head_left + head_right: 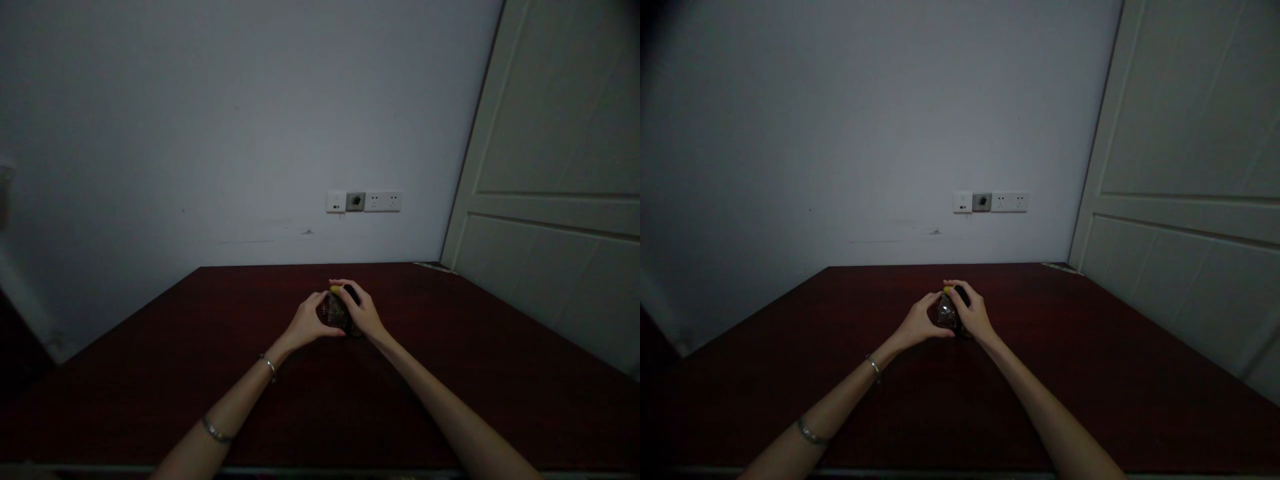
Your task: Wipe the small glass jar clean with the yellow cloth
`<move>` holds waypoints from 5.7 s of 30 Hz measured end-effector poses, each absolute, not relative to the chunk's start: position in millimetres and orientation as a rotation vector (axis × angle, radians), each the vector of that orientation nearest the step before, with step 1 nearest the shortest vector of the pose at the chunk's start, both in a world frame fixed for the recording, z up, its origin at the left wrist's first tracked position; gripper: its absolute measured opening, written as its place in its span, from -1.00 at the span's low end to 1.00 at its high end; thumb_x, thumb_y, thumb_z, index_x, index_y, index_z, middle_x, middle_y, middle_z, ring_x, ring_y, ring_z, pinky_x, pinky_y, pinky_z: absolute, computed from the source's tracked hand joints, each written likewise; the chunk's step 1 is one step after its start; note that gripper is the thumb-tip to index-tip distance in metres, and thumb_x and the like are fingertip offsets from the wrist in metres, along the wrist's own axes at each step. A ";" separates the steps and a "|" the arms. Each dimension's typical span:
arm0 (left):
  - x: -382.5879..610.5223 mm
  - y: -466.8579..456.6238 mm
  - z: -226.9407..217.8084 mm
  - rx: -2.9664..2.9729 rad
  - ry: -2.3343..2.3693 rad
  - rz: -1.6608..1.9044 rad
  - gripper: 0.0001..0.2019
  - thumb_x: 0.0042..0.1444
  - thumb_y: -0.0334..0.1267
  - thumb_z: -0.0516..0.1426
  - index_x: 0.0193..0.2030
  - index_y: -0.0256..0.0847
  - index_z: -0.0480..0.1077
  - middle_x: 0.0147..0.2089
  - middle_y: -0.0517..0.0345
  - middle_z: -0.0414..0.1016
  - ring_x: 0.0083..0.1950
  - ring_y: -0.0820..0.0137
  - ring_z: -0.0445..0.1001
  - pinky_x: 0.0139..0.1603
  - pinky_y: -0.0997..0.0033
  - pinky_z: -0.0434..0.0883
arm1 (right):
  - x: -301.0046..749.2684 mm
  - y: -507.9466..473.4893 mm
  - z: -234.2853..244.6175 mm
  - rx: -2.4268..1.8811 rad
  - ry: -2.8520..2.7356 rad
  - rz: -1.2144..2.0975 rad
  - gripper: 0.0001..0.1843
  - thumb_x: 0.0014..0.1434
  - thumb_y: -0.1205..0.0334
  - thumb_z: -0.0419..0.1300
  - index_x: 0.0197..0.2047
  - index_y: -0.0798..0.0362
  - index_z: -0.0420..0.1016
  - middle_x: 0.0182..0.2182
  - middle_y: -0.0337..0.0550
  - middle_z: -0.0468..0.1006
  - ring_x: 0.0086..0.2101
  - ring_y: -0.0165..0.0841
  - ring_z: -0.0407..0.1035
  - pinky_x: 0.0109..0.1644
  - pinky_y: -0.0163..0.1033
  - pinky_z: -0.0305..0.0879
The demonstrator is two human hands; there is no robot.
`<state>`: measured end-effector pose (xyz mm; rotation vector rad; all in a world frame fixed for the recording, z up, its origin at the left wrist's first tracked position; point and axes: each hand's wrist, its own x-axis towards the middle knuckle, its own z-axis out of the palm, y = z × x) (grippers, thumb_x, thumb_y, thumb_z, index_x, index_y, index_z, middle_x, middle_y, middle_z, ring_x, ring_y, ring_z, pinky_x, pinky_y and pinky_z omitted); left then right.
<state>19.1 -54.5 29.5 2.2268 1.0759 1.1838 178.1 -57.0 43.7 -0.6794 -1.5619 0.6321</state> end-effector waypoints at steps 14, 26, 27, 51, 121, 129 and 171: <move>23.4 -57.0 29.6 2.319 1.010 1.149 -0.15 -0.44 -0.12 0.38 0.10 -0.18 0.25 -0.05 0.04 0.35 -0.03 0.21 0.35 0.03 0.19 0.30 | 182.3 -54.2 41.5 -0.752 -1.620 0.530 -0.74 0.13 0.11 0.11 -0.17 0.00 0.51 -0.16 -0.10 0.56 -0.13 -0.21 0.44 0.01 -0.04 0.31; 21.1 -53.0 23.3 2.243 1.028 1.221 -0.25 -0.41 -0.14 0.38 0.03 -0.22 0.32 -0.04 -0.01 0.37 -0.02 0.20 0.36 0.04 0.18 0.30 | 177.2 -63.9 43.9 -0.615 -1.802 0.401 -0.78 0.11 0.21 0.14 -0.17 -0.03 0.53 -0.17 -0.14 0.57 -0.08 -0.23 0.42 0.10 -0.05 0.24; 21.4 -54.1 24.4 2.251 1.037 1.218 -0.22 -0.42 -0.11 0.38 0.05 -0.23 0.31 -0.03 -0.01 0.36 -0.02 0.20 0.36 0.04 0.18 0.30 | 177.7 -61.5 44.2 -0.654 -1.741 0.454 -0.77 0.12 0.18 0.13 -0.17 -0.01 0.53 -0.18 -0.13 0.57 -0.11 -0.23 0.43 0.06 -0.06 0.28; 29.2 -60.8 29.3 1.573 0.713 1.141 -0.30 -0.42 -0.35 0.39 -0.02 -0.34 0.35 -0.05 -0.07 0.47 -0.11 0.26 0.47 -0.03 0.26 0.38 | 173.4 -65.0 49.1 -0.692 -1.517 0.566 -0.74 0.14 0.11 0.10 -0.22 0.04 0.55 -0.19 -0.09 0.58 -0.17 -0.22 0.46 -0.04 -0.11 0.37; 26.0 -56.5 26.4 1.439 0.654 1.269 -0.35 -0.40 -0.15 0.39 -0.08 -0.33 0.42 -0.11 -0.05 0.51 -0.09 0.20 0.46 -0.04 0.26 0.36 | 172.0 -75.8 53.0 -0.528 -1.586 0.502 -0.75 0.17 0.14 0.08 -0.16 -0.03 0.53 -0.05 -0.10 0.50 0.01 -0.19 0.35 0.14 0.03 0.21; 29.2 -60.9 30.0 1.402 0.668 1.241 -0.37 -0.47 -0.21 0.41 -0.14 -0.34 0.43 -0.15 -0.04 0.53 -0.10 0.19 0.47 -0.03 0.23 0.37 | 176.0 -74.6 50.3 -0.551 -1.604 0.469 -0.77 0.15 0.17 0.11 -0.16 -0.04 0.54 -0.04 -0.11 0.50 0.01 -0.20 0.35 0.14 0.00 0.22; 14.0 -50.9 38.6 1.549 0.735 1.146 -0.44 -0.18 0.02 0.27 -0.09 -0.35 0.43 -0.12 -0.05 0.49 -0.12 0.27 0.41 -0.17 0.42 0.33 | 173.8 -69.0 38.3 -0.644 -1.689 0.542 -0.19 -0.16 0.17 0.37 0.17 -0.01 0.18 0.13 -0.02 0.27 0.12 -0.17 0.18 0.22 -0.06 0.07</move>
